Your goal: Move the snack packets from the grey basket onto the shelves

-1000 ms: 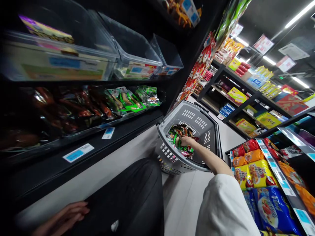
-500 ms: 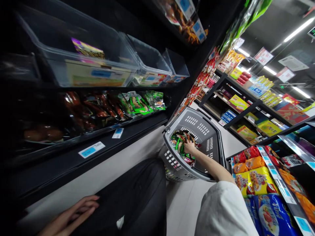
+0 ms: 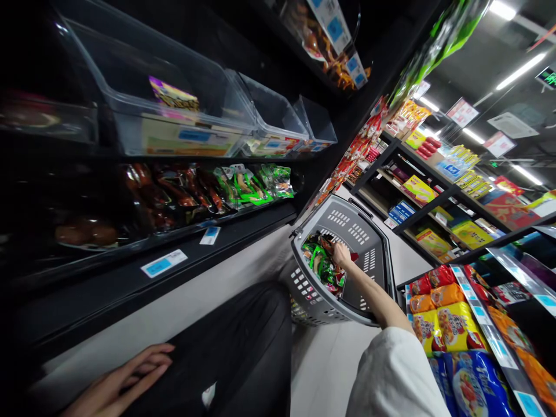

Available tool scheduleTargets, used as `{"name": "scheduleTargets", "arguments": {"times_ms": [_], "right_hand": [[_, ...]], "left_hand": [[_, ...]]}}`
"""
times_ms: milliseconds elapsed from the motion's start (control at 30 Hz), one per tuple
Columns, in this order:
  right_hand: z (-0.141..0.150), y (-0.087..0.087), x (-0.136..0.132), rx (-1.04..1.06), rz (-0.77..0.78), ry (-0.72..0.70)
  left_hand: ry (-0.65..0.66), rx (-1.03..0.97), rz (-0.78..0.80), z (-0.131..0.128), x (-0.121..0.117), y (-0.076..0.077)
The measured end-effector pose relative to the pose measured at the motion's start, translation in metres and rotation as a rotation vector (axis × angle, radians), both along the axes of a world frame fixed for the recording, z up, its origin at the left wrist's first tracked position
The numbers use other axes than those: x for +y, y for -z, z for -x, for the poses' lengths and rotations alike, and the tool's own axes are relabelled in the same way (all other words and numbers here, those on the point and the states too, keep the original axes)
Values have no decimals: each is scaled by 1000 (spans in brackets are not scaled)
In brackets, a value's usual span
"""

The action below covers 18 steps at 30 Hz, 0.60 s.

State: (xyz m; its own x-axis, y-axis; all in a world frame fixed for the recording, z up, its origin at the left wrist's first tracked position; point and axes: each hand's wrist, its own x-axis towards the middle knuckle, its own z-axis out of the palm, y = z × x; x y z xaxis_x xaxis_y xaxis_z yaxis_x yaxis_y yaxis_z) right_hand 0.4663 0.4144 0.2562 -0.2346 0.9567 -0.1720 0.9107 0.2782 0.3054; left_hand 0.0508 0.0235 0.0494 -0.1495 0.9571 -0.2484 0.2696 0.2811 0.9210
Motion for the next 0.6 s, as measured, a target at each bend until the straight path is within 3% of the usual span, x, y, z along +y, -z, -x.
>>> {"name": "scheduleTargets", "arguments": {"times_ms": [167, 300, 467, 600], "right_hand": [[-4, -19, 6, 182, -83, 62], [9, -44, 4, 298, -143, 68], [31, -102, -6, 381, -274, -94], [44, -160, -8, 727, -579, -416]], "left_hand": [[24, -10, 6, 0, 0, -2], [61, -6, 6, -1, 3, -21], [25, 5, -90, -10, 2, -54], [-49, -8, -178, -9, -1, -71]]}}
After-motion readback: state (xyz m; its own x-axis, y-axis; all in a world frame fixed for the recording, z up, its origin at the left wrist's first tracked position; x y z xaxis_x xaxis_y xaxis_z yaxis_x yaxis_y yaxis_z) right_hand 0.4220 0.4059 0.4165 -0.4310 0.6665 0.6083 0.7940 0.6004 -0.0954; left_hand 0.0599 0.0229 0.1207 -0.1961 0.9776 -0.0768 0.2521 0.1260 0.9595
